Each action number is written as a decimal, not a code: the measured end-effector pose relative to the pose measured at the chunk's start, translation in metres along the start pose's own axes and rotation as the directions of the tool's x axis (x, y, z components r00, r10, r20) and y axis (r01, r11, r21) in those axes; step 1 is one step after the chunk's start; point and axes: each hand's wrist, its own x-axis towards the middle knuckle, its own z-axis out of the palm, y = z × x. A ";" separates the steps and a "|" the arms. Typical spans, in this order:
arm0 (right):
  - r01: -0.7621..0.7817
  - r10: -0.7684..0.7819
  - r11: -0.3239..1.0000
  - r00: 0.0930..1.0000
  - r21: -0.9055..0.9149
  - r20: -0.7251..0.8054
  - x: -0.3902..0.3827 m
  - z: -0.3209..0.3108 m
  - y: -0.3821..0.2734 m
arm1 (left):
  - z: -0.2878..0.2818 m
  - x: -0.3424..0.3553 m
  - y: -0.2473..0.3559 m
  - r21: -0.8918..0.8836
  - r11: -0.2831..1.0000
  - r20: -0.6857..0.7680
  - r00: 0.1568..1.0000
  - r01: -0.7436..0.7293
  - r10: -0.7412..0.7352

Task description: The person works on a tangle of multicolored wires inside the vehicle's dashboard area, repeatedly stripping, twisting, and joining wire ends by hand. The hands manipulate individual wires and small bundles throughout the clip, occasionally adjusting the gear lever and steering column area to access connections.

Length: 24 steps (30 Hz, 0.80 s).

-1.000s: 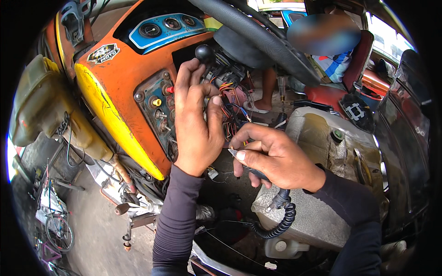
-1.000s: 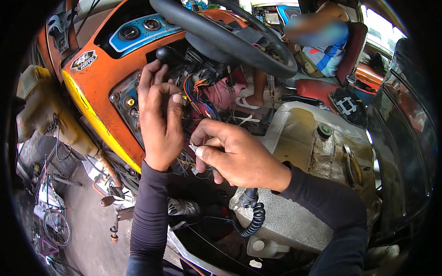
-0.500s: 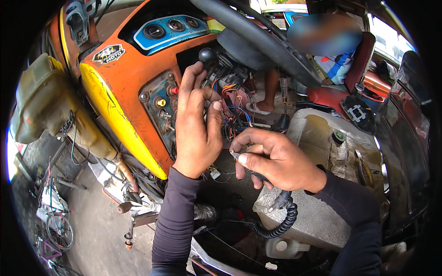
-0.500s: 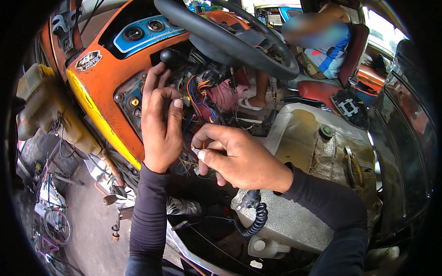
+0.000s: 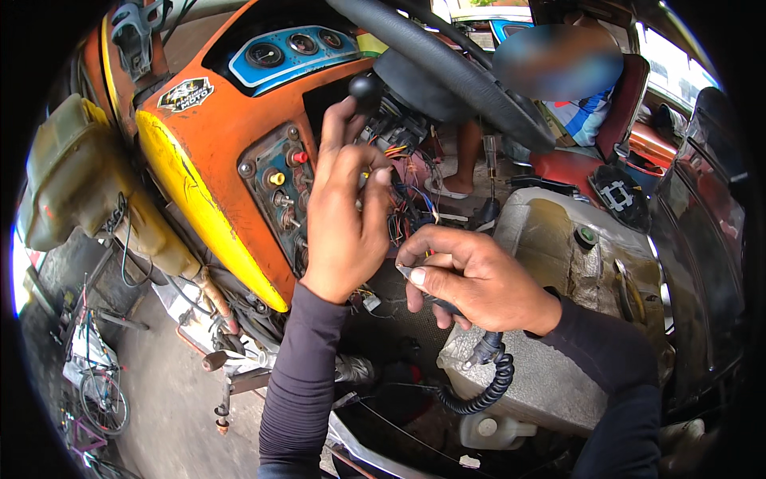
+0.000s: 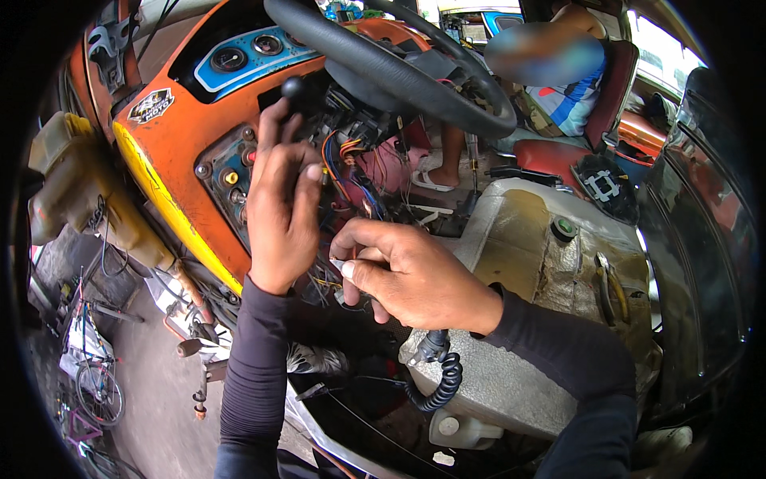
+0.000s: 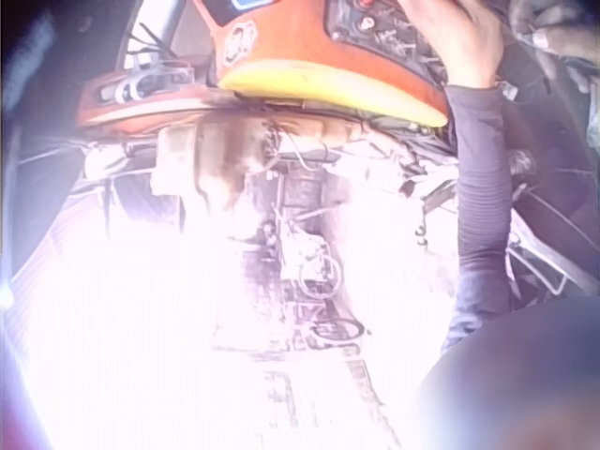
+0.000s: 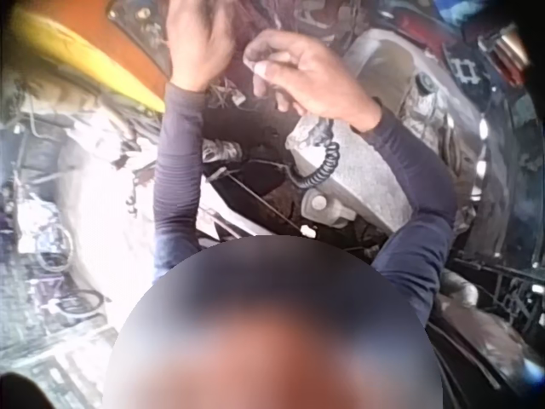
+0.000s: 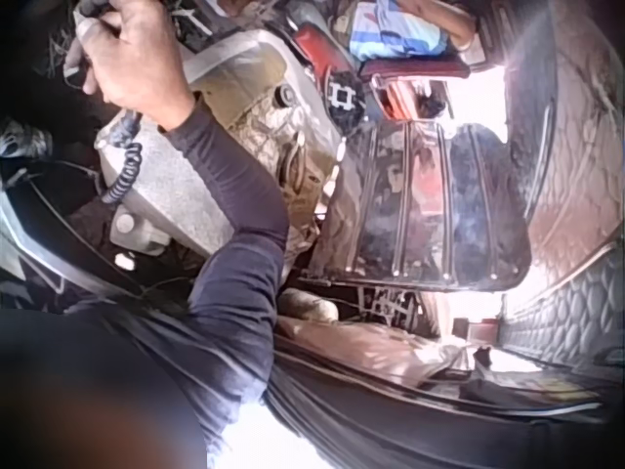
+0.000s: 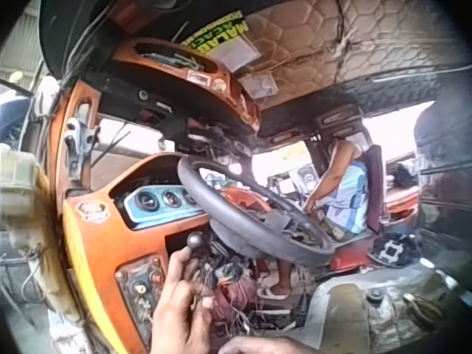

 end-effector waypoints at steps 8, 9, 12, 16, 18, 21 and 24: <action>-0.003 0.003 1.000 1.000 0.023 0.004 0.000 0.002 0.003 | -0.003 -0.004 0.001 -0.009 0.998 -0.009 0.998 0.065 -0.065; -0.008 0.007 1.000 1.000 0.026 0.017 0.000 0.003 0.004 | -0.003 -0.003 0.001 -0.007 0.999 0.001 0.999 0.040 -0.040; -0.001 0.001 1.000 1.000 -0.005 0.018 -0.001 0.003 0.004 | -0.003 -0.004 0.003 -0.017 0.999 0.008 0.999 0.048 -0.048; 0.002 -0.002 1.000 1.000 0.018 0.011 0.000 0.003 0.003 | -0.005 -0.004 0.005 -0.026 0.992 0.009 0.992 0.126 -0.126; -0.007 0.007 0.999 1.000 0.038 0.004 -0.001 0.005 0.003 | -0.003 -0.003 0.004 -0.031 0.997 0.007 0.998 0.065 -0.065; 0.030 -0.030 0.999 1.000 0.044 0.000 -0.002 0.006 0.002 | -0.001 -0.004 0.002 -0.033 0.997 -0.006 0.998 0.065 -0.065; -0.007 0.007 1.000 1.000 0.016 0.001 -0.002 0.005 0.002 | -0.005 -0.010 0.002 -0.041 0.996 -0.023 0.997 0.079 -0.080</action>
